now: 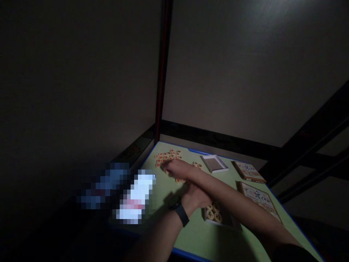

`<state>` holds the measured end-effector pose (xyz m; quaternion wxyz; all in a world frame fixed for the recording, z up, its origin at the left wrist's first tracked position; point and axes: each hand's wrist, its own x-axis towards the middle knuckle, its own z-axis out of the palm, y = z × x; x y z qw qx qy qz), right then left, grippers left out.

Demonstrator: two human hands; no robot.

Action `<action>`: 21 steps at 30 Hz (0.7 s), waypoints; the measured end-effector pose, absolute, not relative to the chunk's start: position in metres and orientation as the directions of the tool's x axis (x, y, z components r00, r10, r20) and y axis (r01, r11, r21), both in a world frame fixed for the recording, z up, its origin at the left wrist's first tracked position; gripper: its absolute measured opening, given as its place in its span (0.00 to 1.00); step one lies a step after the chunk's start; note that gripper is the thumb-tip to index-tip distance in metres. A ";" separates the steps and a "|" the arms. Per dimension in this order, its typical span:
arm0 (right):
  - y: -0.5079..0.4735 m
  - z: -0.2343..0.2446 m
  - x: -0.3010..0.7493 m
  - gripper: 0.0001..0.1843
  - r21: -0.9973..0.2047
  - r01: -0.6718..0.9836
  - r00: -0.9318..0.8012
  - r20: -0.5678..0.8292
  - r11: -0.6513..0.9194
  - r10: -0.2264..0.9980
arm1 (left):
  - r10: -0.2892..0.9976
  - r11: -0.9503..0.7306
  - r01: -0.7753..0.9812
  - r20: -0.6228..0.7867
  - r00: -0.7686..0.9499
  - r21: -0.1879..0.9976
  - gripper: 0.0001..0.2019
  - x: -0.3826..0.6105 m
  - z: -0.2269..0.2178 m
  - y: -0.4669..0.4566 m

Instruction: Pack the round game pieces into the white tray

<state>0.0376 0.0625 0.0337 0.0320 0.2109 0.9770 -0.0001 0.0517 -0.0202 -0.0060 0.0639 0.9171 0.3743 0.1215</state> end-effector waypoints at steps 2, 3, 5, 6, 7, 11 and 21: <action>0.061 0.032 0.038 0.09 0.016 0.421 -0.906 -0.053 0.907 0.421 | 0.719 -0.694 0.685 0.173 0.673 0.221 0.23 0.052 -0.006 -0.020; 0.060 0.032 0.039 0.09 0.009 0.419 -0.907 -0.044 0.908 0.419 | 0.728 -0.684 0.693 0.170 0.664 0.227 0.23 0.052 -0.006 -0.020; 0.060 0.035 0.043 0.10 -0.025 0.407 -0.914 -0.011 0.913 0.406 | 0.745 -0.666 0.708 0.169 0.645 0.235 0.23 0.053 -0.005 -0.020; 0.060 0.038 0.047 0.10 -0.051 0.402 -0.915 0.022 0.914 0.403 | 0.754 -0.656 0.715 0.182 0.631 0.242 0.23 0.053 -0.004 -0.020; 0.059 0.042 0.052 0.11 -0.080 0.400 -0.912 0.063 0.913 0.406 | 0.763 -0.646 0.720 0.206 0.612 0.254 0.23 0.054 -0.004 -0.020; 0.053 0.064 0.091 0.14 -0.194 0.468 -0.827 0.247 0.862 0.504 | 0.794 -0.607 0.712 0.302 0.527 0.353 0.21 0.055 -0.002 -0.016; -0.004 0.046 0.218 0.14 -0.276 0.615 -0.530 0.549 0.739 0.646 | 0.970 -0.067 -0.097 0.088 0.226 0.993 0.20 0.059 -0.011 0.011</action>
